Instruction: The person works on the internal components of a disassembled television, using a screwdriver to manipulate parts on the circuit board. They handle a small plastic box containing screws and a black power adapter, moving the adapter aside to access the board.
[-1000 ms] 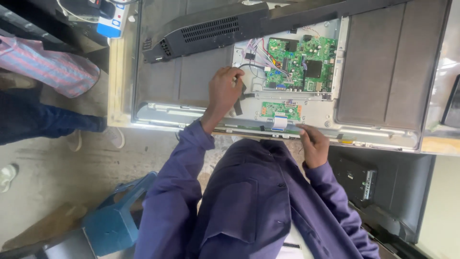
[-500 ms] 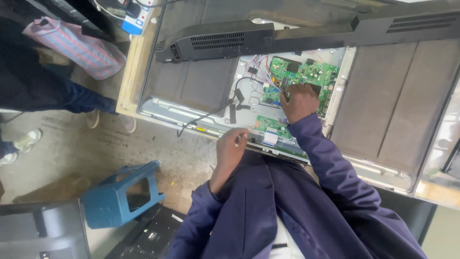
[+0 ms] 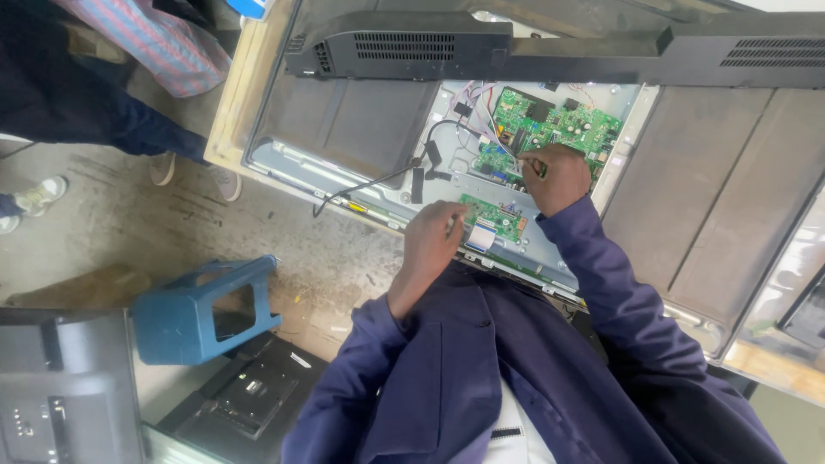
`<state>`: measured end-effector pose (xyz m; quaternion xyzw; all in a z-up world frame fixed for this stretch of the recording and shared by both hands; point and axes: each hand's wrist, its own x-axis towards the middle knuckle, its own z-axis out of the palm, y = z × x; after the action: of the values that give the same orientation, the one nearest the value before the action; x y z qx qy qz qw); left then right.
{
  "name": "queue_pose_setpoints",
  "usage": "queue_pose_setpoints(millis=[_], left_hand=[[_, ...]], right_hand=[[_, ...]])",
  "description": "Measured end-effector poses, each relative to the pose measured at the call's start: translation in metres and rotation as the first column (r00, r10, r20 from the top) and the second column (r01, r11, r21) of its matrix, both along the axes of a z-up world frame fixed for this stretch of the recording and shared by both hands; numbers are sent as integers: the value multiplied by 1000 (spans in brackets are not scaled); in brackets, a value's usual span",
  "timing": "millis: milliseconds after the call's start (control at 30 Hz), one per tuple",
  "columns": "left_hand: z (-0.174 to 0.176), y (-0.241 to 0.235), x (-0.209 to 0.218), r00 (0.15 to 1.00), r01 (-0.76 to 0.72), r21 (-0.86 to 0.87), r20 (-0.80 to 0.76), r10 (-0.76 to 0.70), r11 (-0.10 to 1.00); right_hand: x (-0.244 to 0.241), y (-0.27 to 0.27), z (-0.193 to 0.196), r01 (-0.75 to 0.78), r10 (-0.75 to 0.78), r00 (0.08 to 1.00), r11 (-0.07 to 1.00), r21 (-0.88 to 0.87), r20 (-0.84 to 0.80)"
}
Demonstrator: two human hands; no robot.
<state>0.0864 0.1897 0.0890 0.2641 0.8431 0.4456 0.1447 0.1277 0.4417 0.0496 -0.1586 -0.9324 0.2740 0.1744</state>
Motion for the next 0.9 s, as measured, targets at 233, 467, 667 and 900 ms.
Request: queue_pose_setpoints(millis=[233, 467, 667, 900], left_hand=[[6, 49, -20, 868, 125, -139, -463, -176, 982], [-55, 76, -31, 781, 124, -189, -587, -213, 974], [-54, 74, -30, 801, 126, -208, -555, -223, 970], [-56, 74, -33, 808, 161, -312, -503, -306, 936]], right_hand=[[-13, 12, 51, -465, 399, 886, 767, 443, 238], [-47, 36, 27, -755, 650, 619, 338, 562, 440], [-71, 40, -11, -844, 614, 493, 167, 509, 616], [-79, 34, -1, -909, 491, 416, 193, 370, 765]])
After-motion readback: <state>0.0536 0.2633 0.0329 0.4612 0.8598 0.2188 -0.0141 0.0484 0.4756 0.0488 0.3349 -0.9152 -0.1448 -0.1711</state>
